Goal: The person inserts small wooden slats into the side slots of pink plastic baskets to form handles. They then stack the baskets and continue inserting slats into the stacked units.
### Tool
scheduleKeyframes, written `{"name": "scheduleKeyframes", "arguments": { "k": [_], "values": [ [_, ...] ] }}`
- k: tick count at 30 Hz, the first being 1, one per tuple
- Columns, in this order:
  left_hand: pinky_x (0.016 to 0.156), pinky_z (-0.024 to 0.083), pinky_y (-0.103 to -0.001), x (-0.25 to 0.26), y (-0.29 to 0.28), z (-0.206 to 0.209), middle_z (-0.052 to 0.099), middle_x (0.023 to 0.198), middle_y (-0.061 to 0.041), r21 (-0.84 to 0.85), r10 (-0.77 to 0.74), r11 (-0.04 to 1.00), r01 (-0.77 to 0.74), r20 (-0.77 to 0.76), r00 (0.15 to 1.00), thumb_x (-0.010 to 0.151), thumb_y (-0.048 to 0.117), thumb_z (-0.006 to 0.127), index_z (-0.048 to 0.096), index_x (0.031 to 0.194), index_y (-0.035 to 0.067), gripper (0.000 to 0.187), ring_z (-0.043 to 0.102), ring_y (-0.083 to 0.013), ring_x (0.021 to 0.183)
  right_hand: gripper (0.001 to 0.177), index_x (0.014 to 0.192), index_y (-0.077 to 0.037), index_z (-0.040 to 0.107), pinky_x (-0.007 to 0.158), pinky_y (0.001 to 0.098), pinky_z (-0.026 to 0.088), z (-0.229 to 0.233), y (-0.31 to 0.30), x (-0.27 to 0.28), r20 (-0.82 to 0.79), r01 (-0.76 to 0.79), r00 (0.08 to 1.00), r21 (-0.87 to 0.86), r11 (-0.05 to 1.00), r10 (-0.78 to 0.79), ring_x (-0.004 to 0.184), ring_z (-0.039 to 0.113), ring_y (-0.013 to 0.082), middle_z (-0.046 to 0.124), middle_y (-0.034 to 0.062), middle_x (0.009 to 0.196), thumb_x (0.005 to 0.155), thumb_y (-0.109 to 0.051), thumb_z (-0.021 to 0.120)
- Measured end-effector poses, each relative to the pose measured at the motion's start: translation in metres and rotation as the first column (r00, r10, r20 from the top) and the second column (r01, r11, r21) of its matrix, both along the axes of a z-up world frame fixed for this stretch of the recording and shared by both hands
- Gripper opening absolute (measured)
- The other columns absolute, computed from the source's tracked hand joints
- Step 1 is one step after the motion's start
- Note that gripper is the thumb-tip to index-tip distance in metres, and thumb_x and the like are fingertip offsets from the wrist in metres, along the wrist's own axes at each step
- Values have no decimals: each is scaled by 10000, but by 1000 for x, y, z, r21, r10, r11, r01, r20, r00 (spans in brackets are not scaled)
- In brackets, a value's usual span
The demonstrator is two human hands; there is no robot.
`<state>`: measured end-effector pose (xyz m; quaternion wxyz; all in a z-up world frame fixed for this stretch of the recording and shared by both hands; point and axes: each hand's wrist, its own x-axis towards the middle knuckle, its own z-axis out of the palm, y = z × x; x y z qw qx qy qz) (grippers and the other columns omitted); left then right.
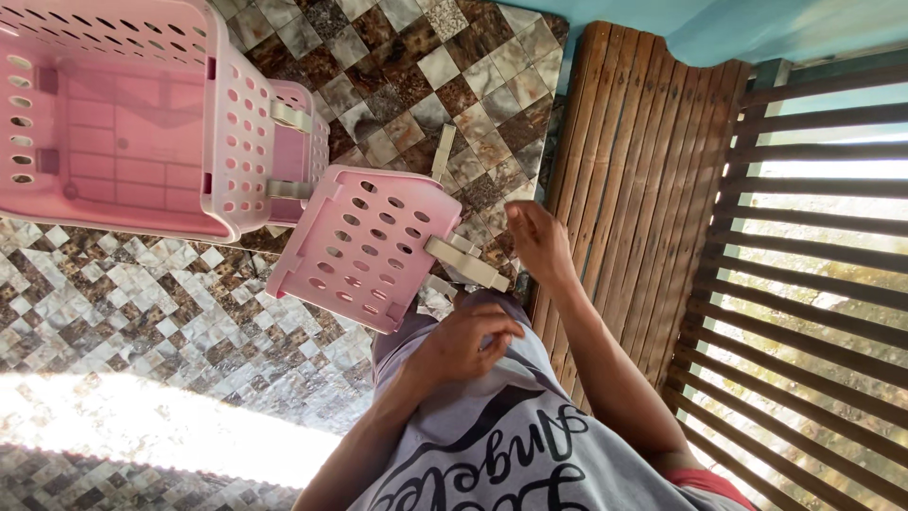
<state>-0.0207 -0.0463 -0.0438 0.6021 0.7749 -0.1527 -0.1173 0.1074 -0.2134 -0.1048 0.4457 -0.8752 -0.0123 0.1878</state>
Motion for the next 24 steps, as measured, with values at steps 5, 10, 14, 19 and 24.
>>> {"name": "scheduleKeyframes", "arguments": {
  "k": [5, 10, 14, 19, 24],
  "values": [
    [835, 555, -440, 2, -24, -104, 702, 935, -181, 345, 168, 938, -41, -347, 923, 937, 113, 671, 660, 1115, 14, 203, 688, -351, 907, 334, 1325, -80, 620, 538, 347, 521, -93, 7, 28, -112, -92, 989, 23, 995, 94, 590, 658, 155, 733, 112, 790, 1010, -173, 559],
    [858, 549, -432, 15, -50, -198, 601, 1285, -308, 48, 465, 885, -464, -23, 885, 915, 17, 656, 388, 1504, -29, 649, 658, -395, 1070, 479, 1415, -146, 546, 743, 467, 597, -173, 43, 55, 25, -265, 964, 35, 964, 265, 833, 738, 302, 661, 225, 1323, 939, -97, 580],
    [905, 559, -447, 39, -71, -238, 683, 1182, -254, 174, 613, 787, -593, -110, 782, 877, -18, 599, 345, 1564, 18, 733, 686, -379, 1065, 567, 1516, -271, 462, 832, 530, 568, -198, 73, 86, -87, -359, 932, -105, 928, 351, 963, 708, 398, 724, 237, 1147, 967, -157, 549],
    [884, 559, -451, 50, -76, -245, 717, 1058, -203, 155, 658, 745, -649, -336, 675, 945, 8, 568, 201, 1614, 26, 763, 711, -334, 984, 553, 1576, -367, 341, 825, 532, 567, -208, 103, 106, -313, -493, 856, -258, 831, 411, 915, 719, 414, 708, 229, 1021, 1048, -348, 505],
    [863, 567, -449, 58, -71, -249, 687, 1138, -225, 196, 629, 769, -608, -401, 666, 901, 3, 573, 192, 1594, 29, 791, 721, -341, 979, 393, 1361, -263, 501, 734, 572, 563, -230, 105, 105, -163, -458, 889, -326, 827, 428, 893, 692, 445, 645, 232, 1055, 1010, -425, 575]
  ]
}}
